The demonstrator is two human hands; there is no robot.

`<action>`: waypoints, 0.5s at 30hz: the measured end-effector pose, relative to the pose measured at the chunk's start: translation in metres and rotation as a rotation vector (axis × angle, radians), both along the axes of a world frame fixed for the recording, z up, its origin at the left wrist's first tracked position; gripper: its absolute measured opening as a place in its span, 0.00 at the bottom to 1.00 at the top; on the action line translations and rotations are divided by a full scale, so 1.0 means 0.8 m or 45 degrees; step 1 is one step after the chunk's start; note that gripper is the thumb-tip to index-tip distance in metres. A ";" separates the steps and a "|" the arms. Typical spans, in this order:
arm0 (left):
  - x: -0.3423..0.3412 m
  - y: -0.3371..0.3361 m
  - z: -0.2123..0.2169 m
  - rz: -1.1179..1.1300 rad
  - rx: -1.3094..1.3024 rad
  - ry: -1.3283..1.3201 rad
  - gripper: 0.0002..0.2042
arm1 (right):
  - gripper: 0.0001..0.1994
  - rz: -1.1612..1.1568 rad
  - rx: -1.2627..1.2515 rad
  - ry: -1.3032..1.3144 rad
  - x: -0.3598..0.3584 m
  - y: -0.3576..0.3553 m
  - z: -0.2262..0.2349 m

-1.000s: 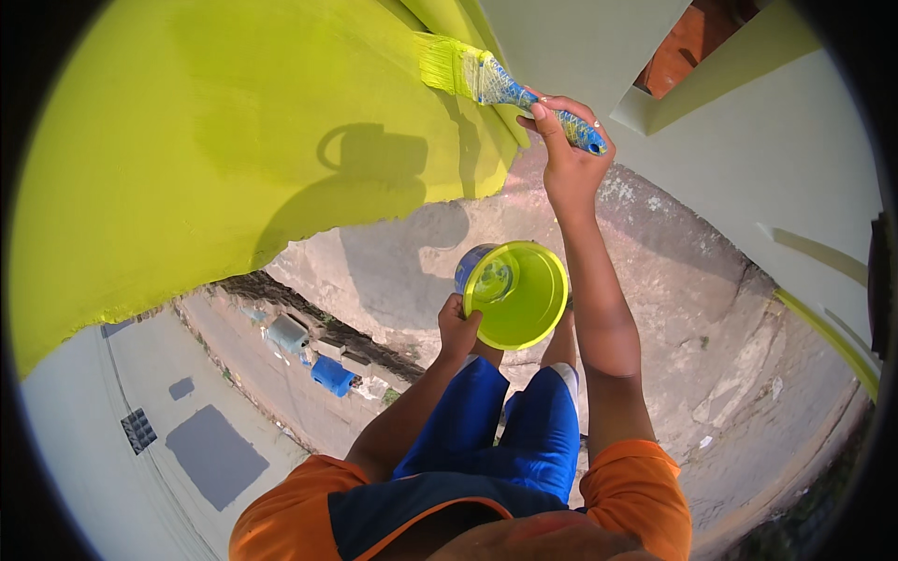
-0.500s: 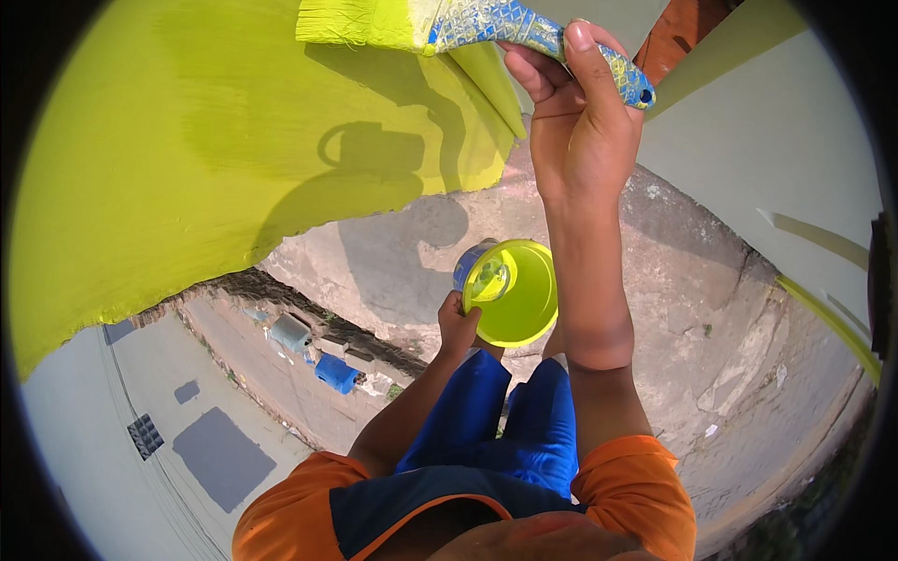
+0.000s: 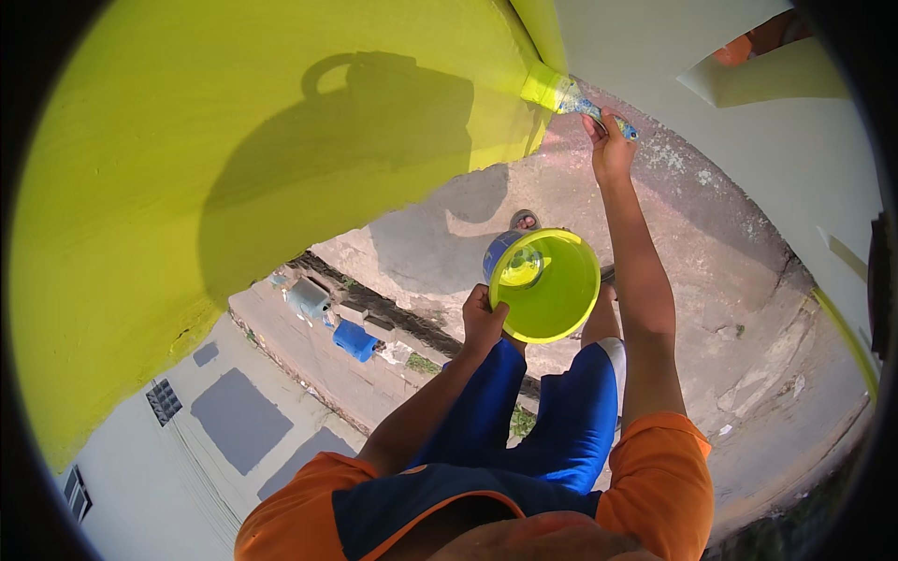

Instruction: The person paints a curved exterior wall and a vertical pillar with lime green paint using a brush and a small bowl. They repeatedly dip the brush into the bowl and apply paint to the wall, then walk to a gate, open it, and continue painting the pillar on a balcony.

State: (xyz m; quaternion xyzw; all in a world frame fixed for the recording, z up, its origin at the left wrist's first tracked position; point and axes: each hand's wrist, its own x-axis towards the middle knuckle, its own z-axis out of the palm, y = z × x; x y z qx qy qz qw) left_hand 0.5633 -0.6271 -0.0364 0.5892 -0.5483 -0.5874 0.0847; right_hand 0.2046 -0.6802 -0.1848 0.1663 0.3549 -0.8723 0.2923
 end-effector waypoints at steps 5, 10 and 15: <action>0.015 -0.006 -0.020 -0.007 -0.006 0.032 0.08 | 0.08 -0.005 0.329 0.014 0.001 -0.014 -0.122; 0.021 -0.013 -0.023 -0.049 -0.052 -0.009 0.08 | 0.08 -0.025 0.560 0.039 0.016 -0.031 -0.094; 0.023 -0.037 -0.009 -0.220 0.019 -0.080 0.07 | 0.08 -0.039 0.173 0.266 0.045 0.026 0.083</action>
